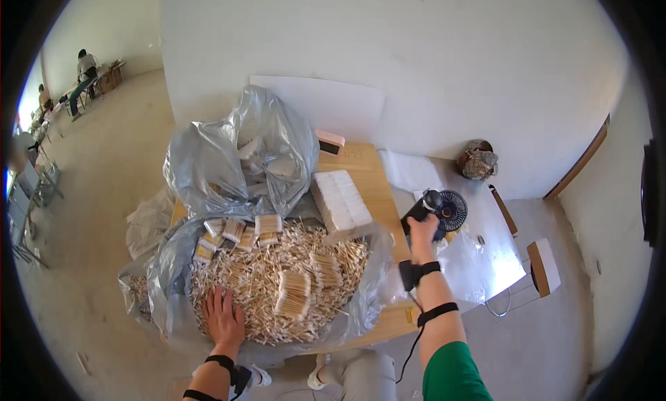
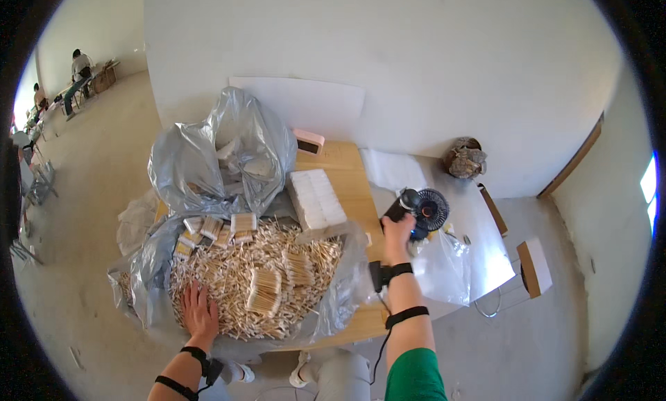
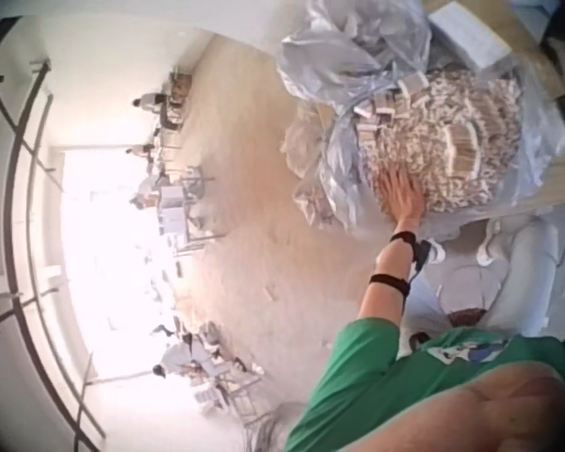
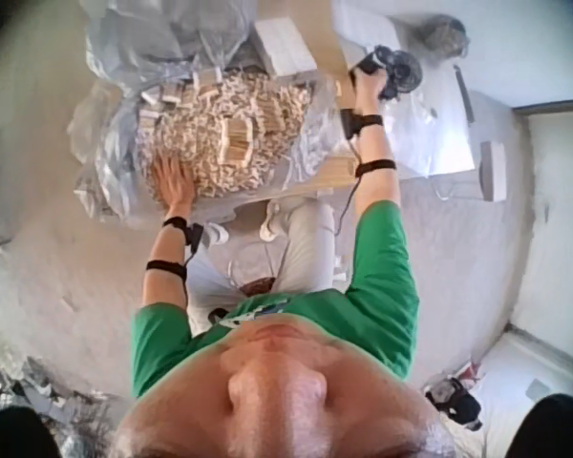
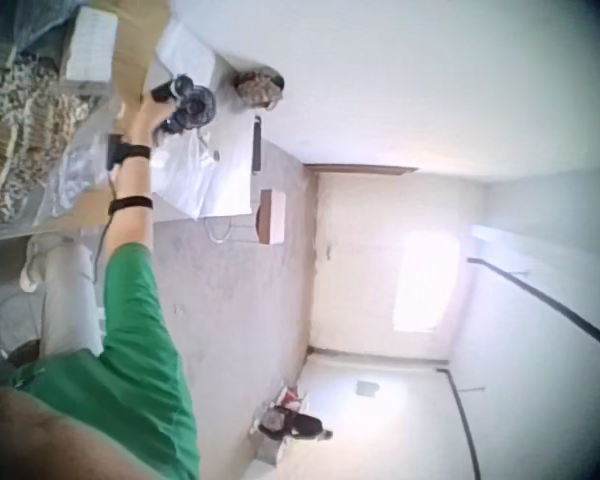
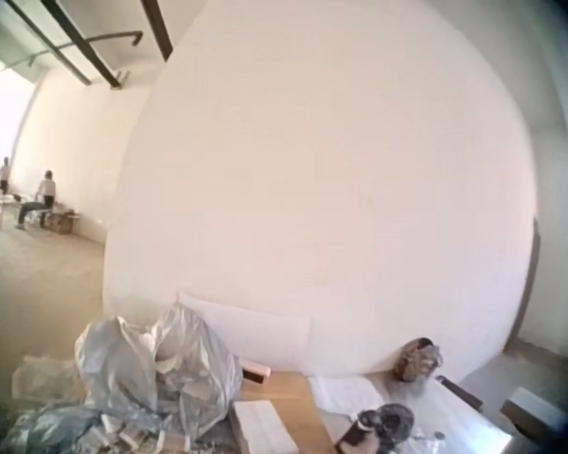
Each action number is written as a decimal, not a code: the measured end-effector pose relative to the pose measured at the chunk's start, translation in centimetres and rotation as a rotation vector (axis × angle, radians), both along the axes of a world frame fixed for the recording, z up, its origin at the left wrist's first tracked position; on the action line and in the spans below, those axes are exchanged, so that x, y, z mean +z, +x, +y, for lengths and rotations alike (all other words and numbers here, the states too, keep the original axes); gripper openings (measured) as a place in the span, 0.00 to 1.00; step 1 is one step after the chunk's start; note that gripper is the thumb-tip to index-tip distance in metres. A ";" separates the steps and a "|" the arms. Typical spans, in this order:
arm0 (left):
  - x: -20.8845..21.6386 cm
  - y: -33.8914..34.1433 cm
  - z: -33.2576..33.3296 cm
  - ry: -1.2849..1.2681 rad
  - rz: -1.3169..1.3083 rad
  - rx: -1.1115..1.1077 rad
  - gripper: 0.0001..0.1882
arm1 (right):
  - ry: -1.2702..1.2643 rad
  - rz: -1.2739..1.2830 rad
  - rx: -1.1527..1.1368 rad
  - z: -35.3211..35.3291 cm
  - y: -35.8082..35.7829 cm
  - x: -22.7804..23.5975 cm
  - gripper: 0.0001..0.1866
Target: Manually sort and pack cotton swabs into small plastic bags.
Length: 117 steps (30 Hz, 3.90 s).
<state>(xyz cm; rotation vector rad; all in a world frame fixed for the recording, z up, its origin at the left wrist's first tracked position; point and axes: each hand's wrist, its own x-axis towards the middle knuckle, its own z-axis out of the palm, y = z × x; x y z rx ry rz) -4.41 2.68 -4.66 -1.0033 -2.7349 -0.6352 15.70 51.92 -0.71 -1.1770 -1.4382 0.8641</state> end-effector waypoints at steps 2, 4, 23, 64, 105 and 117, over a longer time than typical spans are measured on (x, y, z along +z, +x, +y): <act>-0.6 0.0 1.1 -0.003 -0.016 -0.025 0.22 | 0.011 -0.015 -0.132 6.0 4.0 -2.3 0.40; -0.4 -0.3 -0.8 -0.059 -0.011 0.011 0.22 | -0.102 0.069 -0.046 4.8 0.5 -2.7 0.41; 0.1 -0.1 -0.1 -0.005 0.014 -0.010 0.23 | 0.322 -0.146 -0.093 0.9 1.5 3.5 0.37; 30.2 16.6 -13.2 0.204 0.302 -1.778 0.29 | -0.175 -0.188 2.047 -48.4 12.0 19.3 0.35; 28.7 14.7 -11.1 -0.307 -0.285 -0.117 0.28 | 0.406 -0.167 0.984 -53.7 4.9 12.3 0.34; 29.1 13.0 -13.5 -0.352 -0.397 -0.769 0.41 | 0.193 -0.161 1.035 -52.0 5.8 11.7 0.36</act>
